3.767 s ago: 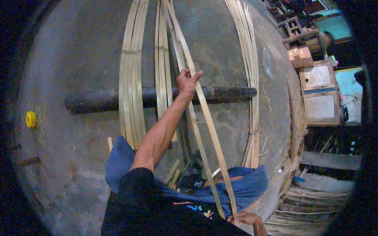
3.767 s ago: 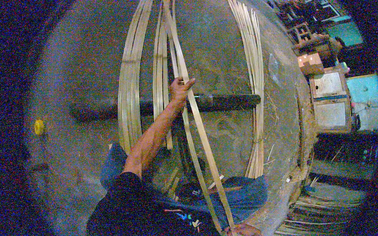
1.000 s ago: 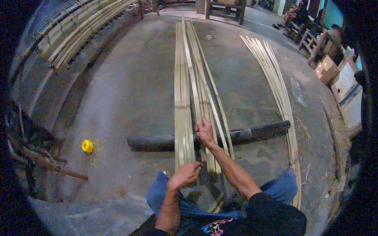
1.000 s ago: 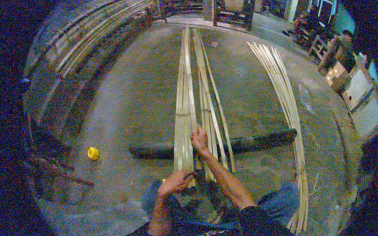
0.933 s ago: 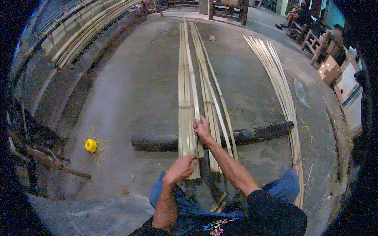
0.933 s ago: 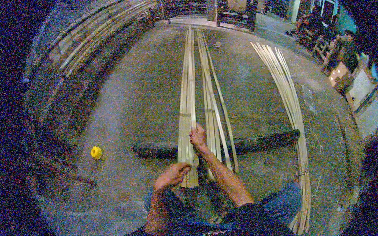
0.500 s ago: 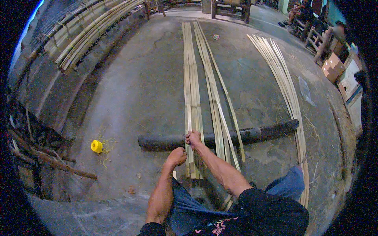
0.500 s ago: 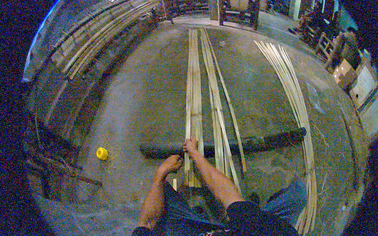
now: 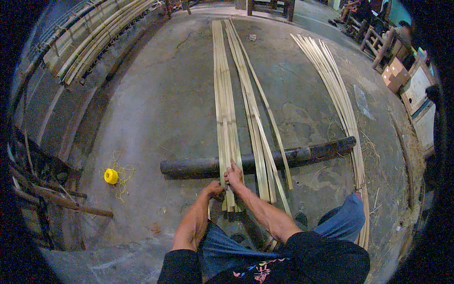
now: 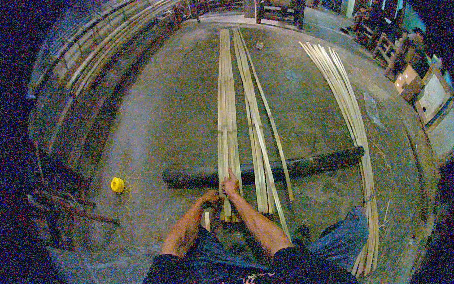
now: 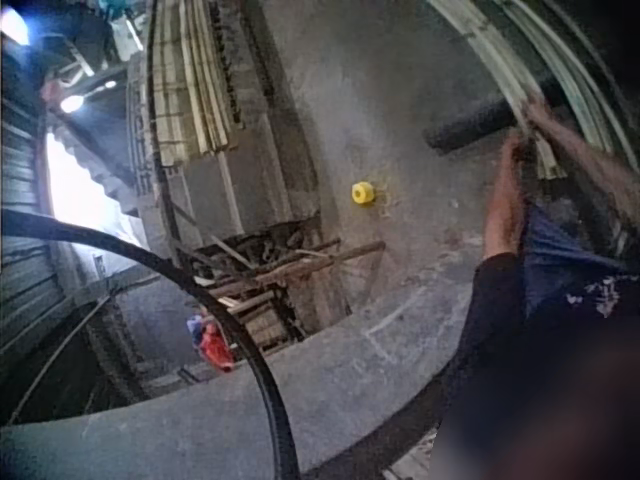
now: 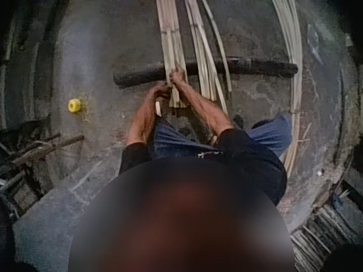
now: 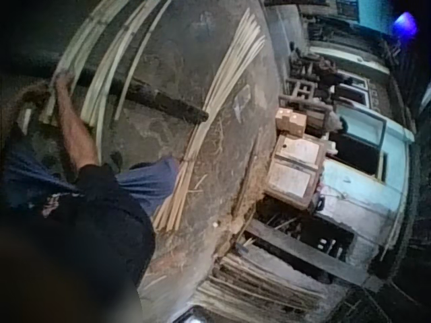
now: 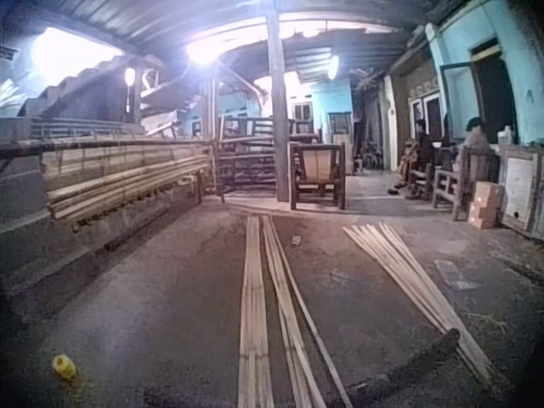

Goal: The person sits on the floor and repeatedly picks up thin bamboo strips, aligns them side-by-side, and places them into a growing stack. The person occasionally adjusts the alignment of the strips within the stack.

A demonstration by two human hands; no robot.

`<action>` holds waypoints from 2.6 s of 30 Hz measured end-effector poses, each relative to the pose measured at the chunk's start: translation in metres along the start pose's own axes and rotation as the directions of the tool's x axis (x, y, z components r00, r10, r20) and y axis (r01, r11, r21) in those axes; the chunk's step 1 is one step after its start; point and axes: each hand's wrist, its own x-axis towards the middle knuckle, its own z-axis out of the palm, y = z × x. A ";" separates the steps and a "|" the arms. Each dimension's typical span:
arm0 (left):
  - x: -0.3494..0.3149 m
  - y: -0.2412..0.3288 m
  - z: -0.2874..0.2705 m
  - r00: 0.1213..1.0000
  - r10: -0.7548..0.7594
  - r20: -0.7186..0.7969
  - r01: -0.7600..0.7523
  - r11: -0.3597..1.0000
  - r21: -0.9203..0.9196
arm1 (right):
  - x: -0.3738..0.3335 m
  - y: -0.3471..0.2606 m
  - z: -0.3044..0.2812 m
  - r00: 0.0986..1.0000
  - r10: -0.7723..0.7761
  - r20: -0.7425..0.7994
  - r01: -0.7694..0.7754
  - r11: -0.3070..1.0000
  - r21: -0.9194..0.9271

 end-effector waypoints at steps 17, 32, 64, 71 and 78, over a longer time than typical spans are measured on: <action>-0.006 -0.005 -0.011 0.992 0.099 -0.075 -0.109 0.985 -0.137 | 0.002 0.002 0.008 0.996 0.053 0.075 -0.050 0.998 -0.048; 0.011 -0.037 0.009 0.996 -0.002 -0.089 -0.006 0.996 -0.084 | -0.007 0.010 0.031 0.996 0.082 0.026 -0.085 0.987 0.133; -0.023 0.051 -0.035 0.867 0.076 -0.492 -0.104 0.994 -0.030 | -0.029 0.001 0.023 0.995 -0.023 0.101 0.090 0.666 -0.741; -0.007 0.028 -0.027 0.927 0.035 -0.374 -0.048 0.999 -0.026 | -0.092 -0.098 -0.081 0.696 -0.699 0.163 0.341 0.121 -0.932; -0.004 0.033 -0.018 0.871 0.052 -0.489 -0.078 0.996 -0.033 | -0.118 -0.065 -0.138 0.984 -0.165 -0.061 0.066 0.669 -0.740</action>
